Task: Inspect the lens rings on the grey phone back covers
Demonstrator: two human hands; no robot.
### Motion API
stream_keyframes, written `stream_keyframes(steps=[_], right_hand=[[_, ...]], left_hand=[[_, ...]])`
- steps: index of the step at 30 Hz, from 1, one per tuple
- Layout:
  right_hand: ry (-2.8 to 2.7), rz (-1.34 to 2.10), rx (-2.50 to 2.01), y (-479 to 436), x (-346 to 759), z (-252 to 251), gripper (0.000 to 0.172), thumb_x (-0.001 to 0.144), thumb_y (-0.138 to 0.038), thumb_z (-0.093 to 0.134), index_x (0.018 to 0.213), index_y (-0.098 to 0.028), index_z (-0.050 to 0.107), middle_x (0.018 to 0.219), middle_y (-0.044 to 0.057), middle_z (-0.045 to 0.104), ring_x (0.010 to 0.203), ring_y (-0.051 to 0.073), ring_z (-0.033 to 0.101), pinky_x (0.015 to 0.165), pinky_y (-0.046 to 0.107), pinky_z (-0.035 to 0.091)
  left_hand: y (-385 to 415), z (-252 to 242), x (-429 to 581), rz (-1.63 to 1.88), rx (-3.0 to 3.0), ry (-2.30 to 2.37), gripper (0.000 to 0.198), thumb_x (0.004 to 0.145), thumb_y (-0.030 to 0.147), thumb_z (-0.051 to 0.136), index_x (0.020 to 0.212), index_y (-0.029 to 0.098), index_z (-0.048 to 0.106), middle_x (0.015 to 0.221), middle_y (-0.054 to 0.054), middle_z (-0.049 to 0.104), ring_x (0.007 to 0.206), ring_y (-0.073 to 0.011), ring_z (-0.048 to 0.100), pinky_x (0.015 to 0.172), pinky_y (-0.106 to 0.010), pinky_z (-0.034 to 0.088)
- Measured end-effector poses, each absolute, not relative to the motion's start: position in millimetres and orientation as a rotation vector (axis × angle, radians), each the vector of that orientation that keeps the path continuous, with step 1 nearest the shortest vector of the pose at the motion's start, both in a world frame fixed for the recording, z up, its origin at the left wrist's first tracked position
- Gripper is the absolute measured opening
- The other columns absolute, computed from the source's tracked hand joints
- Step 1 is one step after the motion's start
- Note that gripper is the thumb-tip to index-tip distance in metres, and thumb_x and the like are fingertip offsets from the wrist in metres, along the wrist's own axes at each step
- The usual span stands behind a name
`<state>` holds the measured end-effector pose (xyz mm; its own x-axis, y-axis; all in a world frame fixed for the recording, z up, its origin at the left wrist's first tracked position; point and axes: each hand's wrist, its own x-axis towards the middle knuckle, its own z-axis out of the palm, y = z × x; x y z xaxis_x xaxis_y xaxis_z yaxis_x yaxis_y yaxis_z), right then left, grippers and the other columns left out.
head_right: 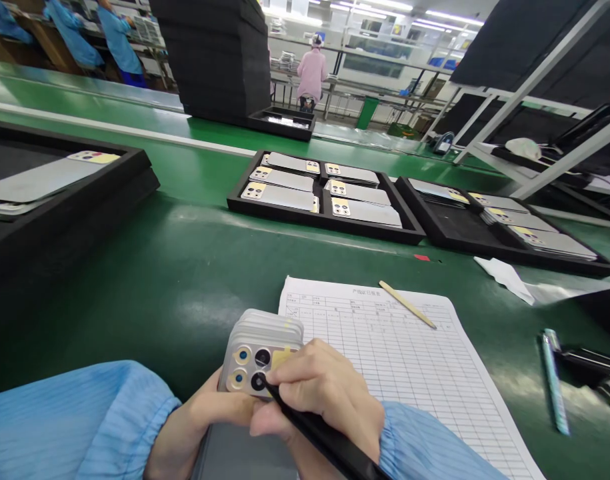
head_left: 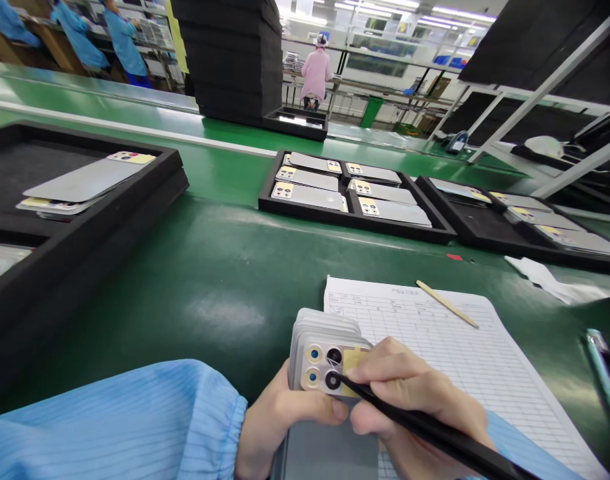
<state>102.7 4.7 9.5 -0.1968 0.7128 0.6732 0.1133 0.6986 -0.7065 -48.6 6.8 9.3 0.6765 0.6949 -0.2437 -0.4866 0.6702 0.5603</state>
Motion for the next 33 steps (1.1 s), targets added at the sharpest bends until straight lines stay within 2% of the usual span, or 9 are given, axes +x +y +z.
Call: stream_keyframes(steps=[7, 25, 29, 31, 33], right_hand=[[-1.691, 0.628, -0.696, 5, 102, 10, 0.018, 0.067, -0.017, 0.071, 0.083, -0.023, 0.063, 0.068, 0.005, 0.067, 0.05, 0.017, 0.058, 0.044, 0.03, 0.044], [-1.757, 0.609, -0.664, 7, 105, 11, 0.02, 0.067, -0.014, 0.069, 0.083, -0.022, 0.061, 0.07, 0.006, 0.067, 0.052, 0.017, 0.059, 0.046, 0.03, 0.046], [-1.735, 0.662, -0.664, 7, 105, 12, 0.016, 0.072, -0.024, 0.066, 0.086, -0.022, 0.059, 0.069, 0.005, 0.064, 0.052, 0.016, 0.057, 0.046, 0.031, 0.044], [-1.634, 0.689, -0.628, 9, 107, 13, 0.012, 0.078, -0.034, 0.057, 0.078, -0.021, 0.057, 0.063, 0.004, 0.061, 0.049, 0.015, 0.054, 0.044, 0.03, 0.042], [-1.51, 0.724, -0.686, 13, 109, 15, 0.022, 0.085, -0.032, 0.046, 0.068, -0.02, 0.054, 0.058, 0.002, 0.057, 0.05, 0.015, 0.052, 0.045, 0.029, 0.039]], left_hand=[[6, 17, -51, 0.685, 0.499, 0.5, 0.041, 0.066, -0.001, 0.052, 0.102, 0.015, 0.063, 0.104, -0.006, 0.065, 0.111, -0.0257, 0.05, 0.097, -0.036, 0.034], [7, 13, -50, 0.704, 0.469, 0.519, 0.038, 0.062, 0.005, 0.06, 0.099, 0.012, 0.064, 0.098, -0.008, 0.066, 0.109, -0.0285, 0.051, 0.097, -0.038, 0.034], [5, 8, -49, 0.701, 0.454, 0.501, 0.042, 0.062, 0.007, 0.06, 0.104, 0.013, 0.062, 0.095, -0.008, 0.067, 0.103, -0.0278, 0.055, 0.094, -0.039, 0.035], [3, 6, -48, 0.733, 0.46, 0.494, 0.043, 0.06, 0.008, 0.062, 0.103, 0.012, 0.062, 0.092, -0.008, 0.067, 0.097, -0.0268, 0.058, 0.092, -0.038, 0.037], [1, 4, -48, 0.718, 0.443, 0.518, 0.045, 0.059, 0.008, 0.063, 0.105, 0.013, 0.06, 0.085, -0.008, 0.068, 0.086, -0.0255, 0.062, 0.085, -0.039, 0.042]])
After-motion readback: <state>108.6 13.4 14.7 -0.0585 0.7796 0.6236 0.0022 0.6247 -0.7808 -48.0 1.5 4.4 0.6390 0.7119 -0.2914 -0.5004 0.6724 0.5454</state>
